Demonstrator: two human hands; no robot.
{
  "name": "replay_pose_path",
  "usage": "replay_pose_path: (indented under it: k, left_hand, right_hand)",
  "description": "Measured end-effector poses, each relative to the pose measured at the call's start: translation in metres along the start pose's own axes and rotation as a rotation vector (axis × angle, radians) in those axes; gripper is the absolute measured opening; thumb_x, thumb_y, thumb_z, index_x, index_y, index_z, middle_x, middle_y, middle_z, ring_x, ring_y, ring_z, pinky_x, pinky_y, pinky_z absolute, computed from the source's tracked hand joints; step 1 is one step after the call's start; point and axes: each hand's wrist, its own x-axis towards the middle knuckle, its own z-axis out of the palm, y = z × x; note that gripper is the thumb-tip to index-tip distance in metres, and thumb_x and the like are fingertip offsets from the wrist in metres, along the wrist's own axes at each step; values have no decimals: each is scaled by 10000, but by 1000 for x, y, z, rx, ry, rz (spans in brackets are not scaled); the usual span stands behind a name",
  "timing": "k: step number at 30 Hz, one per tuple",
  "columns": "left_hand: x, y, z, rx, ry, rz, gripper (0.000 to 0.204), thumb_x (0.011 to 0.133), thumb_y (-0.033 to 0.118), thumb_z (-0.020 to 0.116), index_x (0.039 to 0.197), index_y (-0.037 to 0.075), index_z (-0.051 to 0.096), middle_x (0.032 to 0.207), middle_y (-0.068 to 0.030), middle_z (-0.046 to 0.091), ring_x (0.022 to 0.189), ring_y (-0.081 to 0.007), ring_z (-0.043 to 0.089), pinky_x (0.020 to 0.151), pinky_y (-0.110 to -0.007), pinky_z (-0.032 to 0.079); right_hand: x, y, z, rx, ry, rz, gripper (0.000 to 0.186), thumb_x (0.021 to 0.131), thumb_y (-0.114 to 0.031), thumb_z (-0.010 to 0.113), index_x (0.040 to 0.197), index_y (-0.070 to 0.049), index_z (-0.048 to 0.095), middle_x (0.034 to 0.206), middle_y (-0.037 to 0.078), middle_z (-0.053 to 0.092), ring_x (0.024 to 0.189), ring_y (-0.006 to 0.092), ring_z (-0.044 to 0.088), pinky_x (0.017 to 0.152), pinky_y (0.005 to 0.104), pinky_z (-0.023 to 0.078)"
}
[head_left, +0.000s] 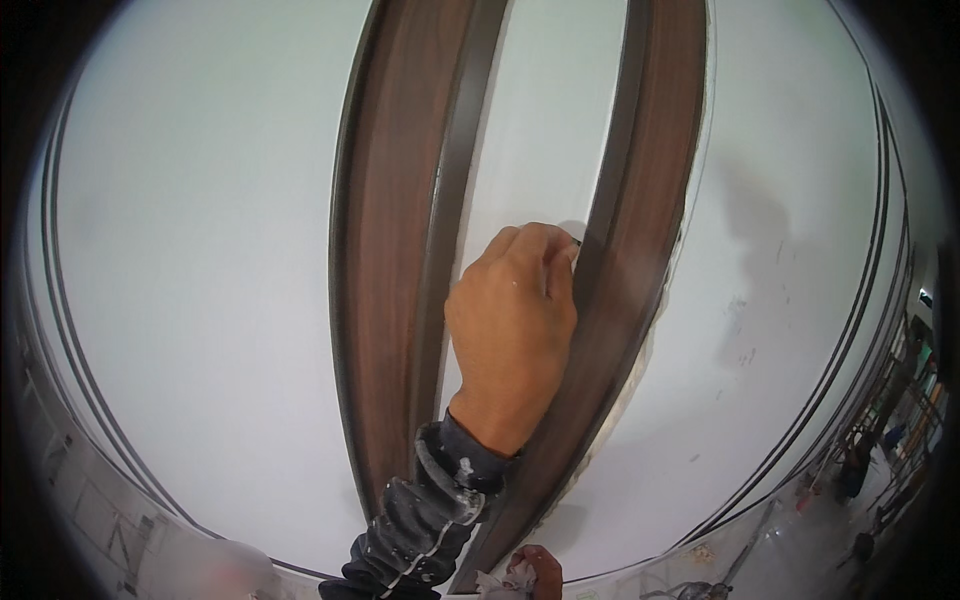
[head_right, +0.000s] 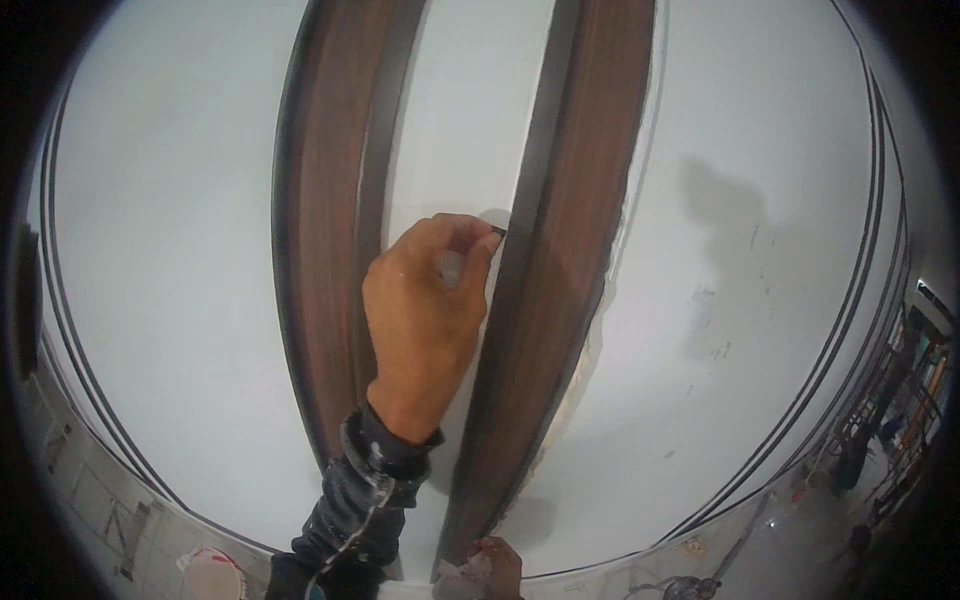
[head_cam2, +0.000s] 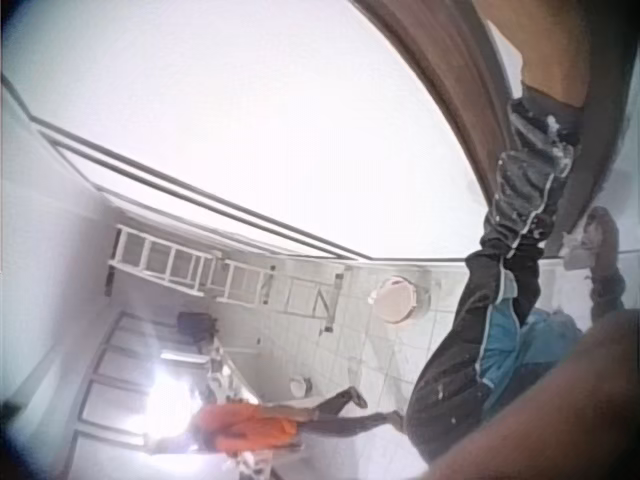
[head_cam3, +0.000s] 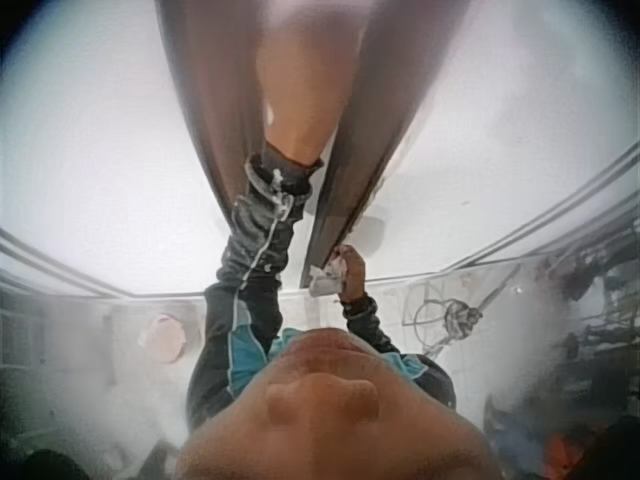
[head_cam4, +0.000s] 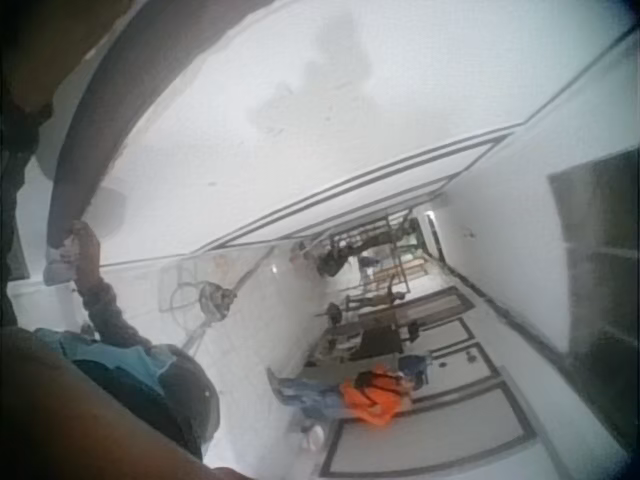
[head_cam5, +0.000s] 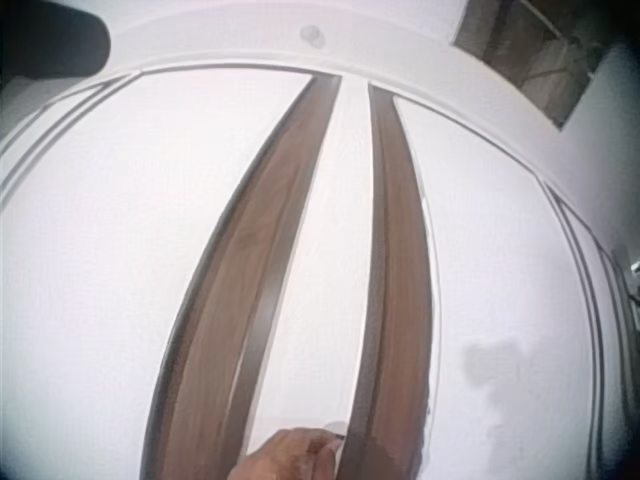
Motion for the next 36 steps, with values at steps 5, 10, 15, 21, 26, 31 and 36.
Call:
replay_pose_path:
  k: [5, 10, 15, 21, 26, 31, 36]
  left_hand:
    - [0, -3, -2, 14, 12, 16, 74, 868, 84, 720, 897, 17, 713, 831, -111, 725, 700, -248, 687, 661, -321, 504]
    - [-2, -4, -4, 16, 1, 21, 73, 871, 89, 721, 895, 20, 716, 808, -96, 719, 568, -186, 593, 570, -306, 446]
    - [-3, -9, -6, -1, 19, 15, 70, 867, 89, 727, 893, 24, 718, 792, -71, 716, 501, -135, 472, 508, -291, 380]
    - [-11, -10, -4, 15, 11, 2, 68, 858, 85, 737, 892, 27, 725, 798, -51, 720, 499, -110, 433, 497, -279, 361]
    - [-14, -12, -6, -4, 7, -15, 76, 852, 86, 745, 901, 30, 734, 803, -43, 721, 500, -98, 413, 497, -272, 354]
    - [-17, -11, -6, 35, -26, -24, 76, 859, 93, 745, 900, 30, 738, 815, -34, 726, 501, -83, 400, 492, -260, 341]
    - [-18, -15, -5, 16, -29, -6, 82, 870, 102, 739, 901, 26, 737, 815, -46, 729, 501, -83, 414, 486, -257, 336]
  right_hand:
    - [-4, -2, 6, -11, 12, -12, 307, 1000, -338, 560, 953, -46, 642, 802, 10, 598, 709, 117, 575, 616, 272, 490]
    - [-7, 3, 8, 42, 22, 10, 313, 1000, -345, 559, 956, -44, 632, 817, 6, 590, 727, 114, 561, 637, 281, 485]
    - [-5, 3, 10, -97, -5, -127, 308, 1009, -328, 547, 968, -33, 625, 837, 13, 592, 755, 122, 563, 667, 291, 486]
    - [-4, 5, 6, -4, 12, -13, 308, 1038, -279, 480, 970, -16, 625, 823, 36, 598, 743, 148, 566, 654, 301, 478]
    - [-7, -4, 14, -340, 20, -220, 295, 1032, -260, 485, 968, -14, 635, 802, 51, 603, 727, 163, 582, 646, 312, 478]
    - [-5, -2, 8, -155, 19, -32, 274, 1029, -223, 481, 992, -3, 639, 827, 83, 605, 720, 213, 589, 651, 345, 481]
    - [-1, 4, 2, -378, -22, -309, 255, 1015, -233, 522, 1050, -5, 631, 837, 89, 611, 736, 252, 603, 654, 367, 489]
